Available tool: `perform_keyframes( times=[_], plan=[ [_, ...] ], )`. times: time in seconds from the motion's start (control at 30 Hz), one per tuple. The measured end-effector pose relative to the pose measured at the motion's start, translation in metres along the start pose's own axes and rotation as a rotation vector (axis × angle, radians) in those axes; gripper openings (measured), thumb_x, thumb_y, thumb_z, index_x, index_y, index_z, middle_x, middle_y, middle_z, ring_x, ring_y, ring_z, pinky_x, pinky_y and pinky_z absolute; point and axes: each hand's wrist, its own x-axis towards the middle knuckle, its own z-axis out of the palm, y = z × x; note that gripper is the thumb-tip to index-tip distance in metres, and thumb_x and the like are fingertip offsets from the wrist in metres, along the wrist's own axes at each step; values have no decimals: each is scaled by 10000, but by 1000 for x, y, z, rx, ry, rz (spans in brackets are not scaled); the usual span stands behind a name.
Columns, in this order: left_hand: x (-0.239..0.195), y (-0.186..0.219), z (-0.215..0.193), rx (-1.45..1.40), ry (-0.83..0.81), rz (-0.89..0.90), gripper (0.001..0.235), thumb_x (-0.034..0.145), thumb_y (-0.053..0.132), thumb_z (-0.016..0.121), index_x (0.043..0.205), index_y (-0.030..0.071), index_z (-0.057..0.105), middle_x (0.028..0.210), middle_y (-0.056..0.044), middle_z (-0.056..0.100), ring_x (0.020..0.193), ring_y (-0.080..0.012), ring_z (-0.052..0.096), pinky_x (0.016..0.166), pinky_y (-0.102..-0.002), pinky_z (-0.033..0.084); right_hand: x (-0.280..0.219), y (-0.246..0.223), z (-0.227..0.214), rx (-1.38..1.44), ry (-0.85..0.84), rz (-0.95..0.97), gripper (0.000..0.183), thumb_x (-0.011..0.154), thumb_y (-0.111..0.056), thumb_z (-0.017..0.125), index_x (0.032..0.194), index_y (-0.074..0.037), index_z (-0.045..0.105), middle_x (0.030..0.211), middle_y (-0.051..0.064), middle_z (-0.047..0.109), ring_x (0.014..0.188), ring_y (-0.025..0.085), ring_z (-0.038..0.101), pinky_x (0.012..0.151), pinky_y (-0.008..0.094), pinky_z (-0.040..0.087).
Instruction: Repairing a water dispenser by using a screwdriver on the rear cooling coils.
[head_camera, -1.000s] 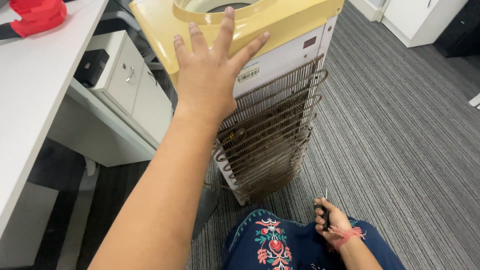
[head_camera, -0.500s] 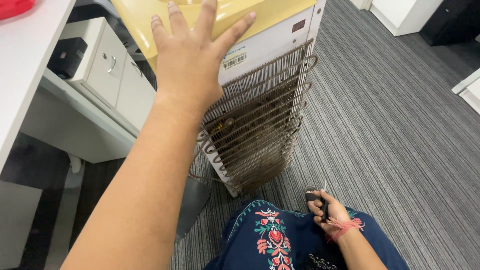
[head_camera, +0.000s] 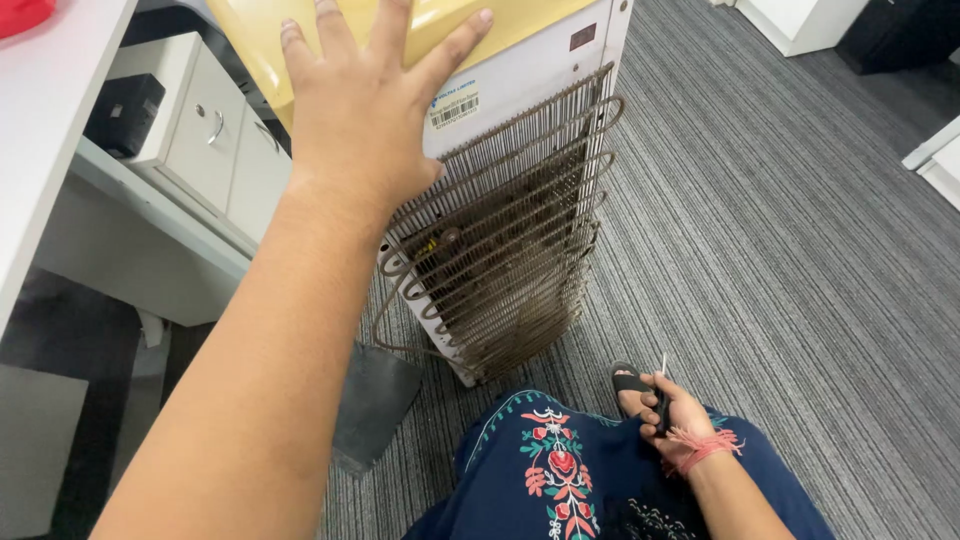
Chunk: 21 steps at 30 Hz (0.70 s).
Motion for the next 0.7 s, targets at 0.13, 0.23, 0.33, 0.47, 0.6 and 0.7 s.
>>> perform_keyframes(
  times=[0.13, 0.23, 0.33, 0.47, 0.6, 0.7],
  plan=[
    [-2, -4, 11, 76, 3, 25, 1177, 606, 273, 883, 1633, 456, 338, 1533, -127, 373, 1267, -552, 450, 970, -716, 427, 11, 2, 0, -25, -8, 9, 270, 1018, -413, 522, 1117, -163, 539, 733, -21, 458, 514, 113, 375, 467, 273, 315],
    [-2, -7, 20, 163, 94, 53, 1180, 620, 231, 886, 1642, 481, 351, 1554, -112, 380, 1253, -535, 469, 952, -683, 454, 21, 7, 5, 11, -185, 18, 284, 1015, -409, 528, 1101, -140, 550, 713, -39, 454, 496, 95, 372, 431, 264, 292],
    [-2, -6, 14, 128, 61, 60, 1233, 576, 266, 925, 1643, 470, 343, 1539, -122, 385, 1241, -534, 477, 942, -690, 458, 15, 8, 18, -26, -139, -4, 263, 1034, -404, 507, 1087, -152, 560, 718, -32, 445, 519, 102, 379, 452, 273, 299],
    [0, -11, 6, 69, 23, 100, 1265, 515, 332, 964, 1634, 428, 381, 1480, -131, 438, 1179, -495, 510, 897, -674, 476, 23, 10, 36, -39, -101, 35, 242, 1014, -410, 540, 1044, -175, 590, 707, -41, 451, 526, 115, 384, 468, 285, 320],
    [1, -24, 14, 55, 56, 195, 1224, 510, 431, 971, 1615, 402, 445, 1402, -111, 500, 1180, -432, 528, 893, -637, 486, 31, 19, 56, -82, -99, 23, 236, 982, -382, 600, 1087, -172, 616, 707, -31, 465, 523, 125, 402, 464, 299, 313],
    [-1, -25, 15, 68, 59, 202, 1198, 536, 446, 970, 1619, 396, 460, 1394, -103, 516, 1215, -400, 530, 907, -600, 490, 34, 25, 67, -108, -86, 50, 249, 977, -401, 593, 1113, -194, 619, 714, -32, 474, 515, 128, 394, 464, 299, 312]
  ],
)
